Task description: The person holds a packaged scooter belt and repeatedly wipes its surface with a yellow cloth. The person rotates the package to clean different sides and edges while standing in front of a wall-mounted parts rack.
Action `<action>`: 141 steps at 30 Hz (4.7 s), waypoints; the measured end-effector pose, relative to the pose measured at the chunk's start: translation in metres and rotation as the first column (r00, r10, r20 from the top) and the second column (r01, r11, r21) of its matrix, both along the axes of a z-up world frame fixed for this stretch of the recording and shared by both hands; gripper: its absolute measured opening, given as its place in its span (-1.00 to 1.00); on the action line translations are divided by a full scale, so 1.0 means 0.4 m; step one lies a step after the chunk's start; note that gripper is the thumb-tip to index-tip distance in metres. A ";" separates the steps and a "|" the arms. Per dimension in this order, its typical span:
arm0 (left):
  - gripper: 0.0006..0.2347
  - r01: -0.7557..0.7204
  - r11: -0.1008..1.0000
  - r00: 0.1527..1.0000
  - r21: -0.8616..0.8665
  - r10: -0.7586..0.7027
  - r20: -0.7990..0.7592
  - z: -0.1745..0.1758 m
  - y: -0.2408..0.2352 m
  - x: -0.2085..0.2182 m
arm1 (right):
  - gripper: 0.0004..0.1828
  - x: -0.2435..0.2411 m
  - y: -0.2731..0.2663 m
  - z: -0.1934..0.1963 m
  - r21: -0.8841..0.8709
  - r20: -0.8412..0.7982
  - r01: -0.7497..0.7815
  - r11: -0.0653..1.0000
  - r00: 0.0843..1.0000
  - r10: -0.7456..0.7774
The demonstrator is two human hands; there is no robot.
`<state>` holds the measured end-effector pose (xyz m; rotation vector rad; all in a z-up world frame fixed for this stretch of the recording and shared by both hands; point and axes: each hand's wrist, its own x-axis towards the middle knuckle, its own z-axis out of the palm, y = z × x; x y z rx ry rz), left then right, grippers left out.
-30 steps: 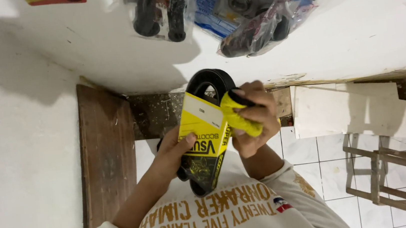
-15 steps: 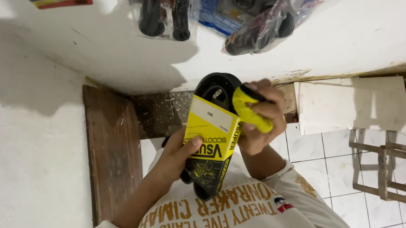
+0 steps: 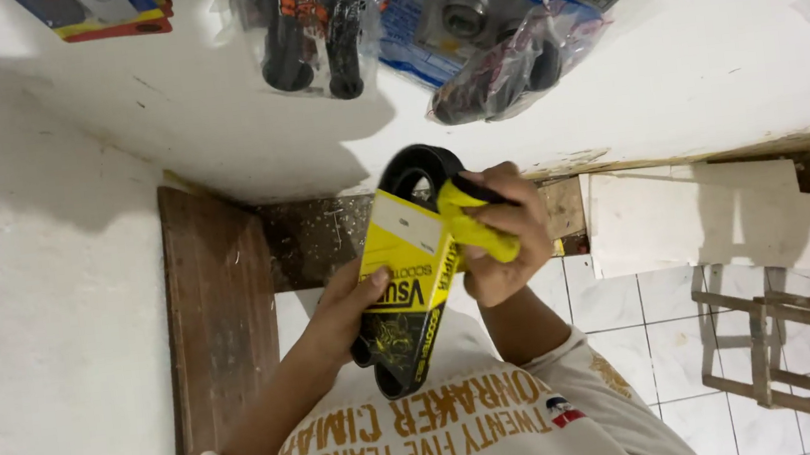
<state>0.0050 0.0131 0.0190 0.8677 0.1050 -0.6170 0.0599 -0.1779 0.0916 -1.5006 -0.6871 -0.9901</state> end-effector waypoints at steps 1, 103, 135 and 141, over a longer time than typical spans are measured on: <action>-0.57 -0.002 1.000 1.000 -0.002 0.002 0.004 0.012 -0.009 0.008 | -0.83 -0.003 0.001 -0.006 -0.002 0.004 -0.002 1.000 1.000 0.002; -0.66 -0.370 0.854 0.915 -0.367 0.266 -0.303 0.114 -0.027 0.045 | -0.78 -0.060 0.038 -0.062 -0.369 0.406 -0.075 0.926 0.883 0.234; -0.63 -0.363 0.862 0.932 -0.355 0.339 -0.130 0.100 -0.024 0.032 | -0.76 -0.087 0.056 -0.028 -0.221 0.245 -0.281 0.934 0.911 0.332; -0.65 -0.309 0.938 0.945 -0.159 0.322 0.060 0.000 -0.008 0.009 | -0.75 -0.077 0.002 -0.090 -0.071 0.090 -0.548 0.833 0.828 0.553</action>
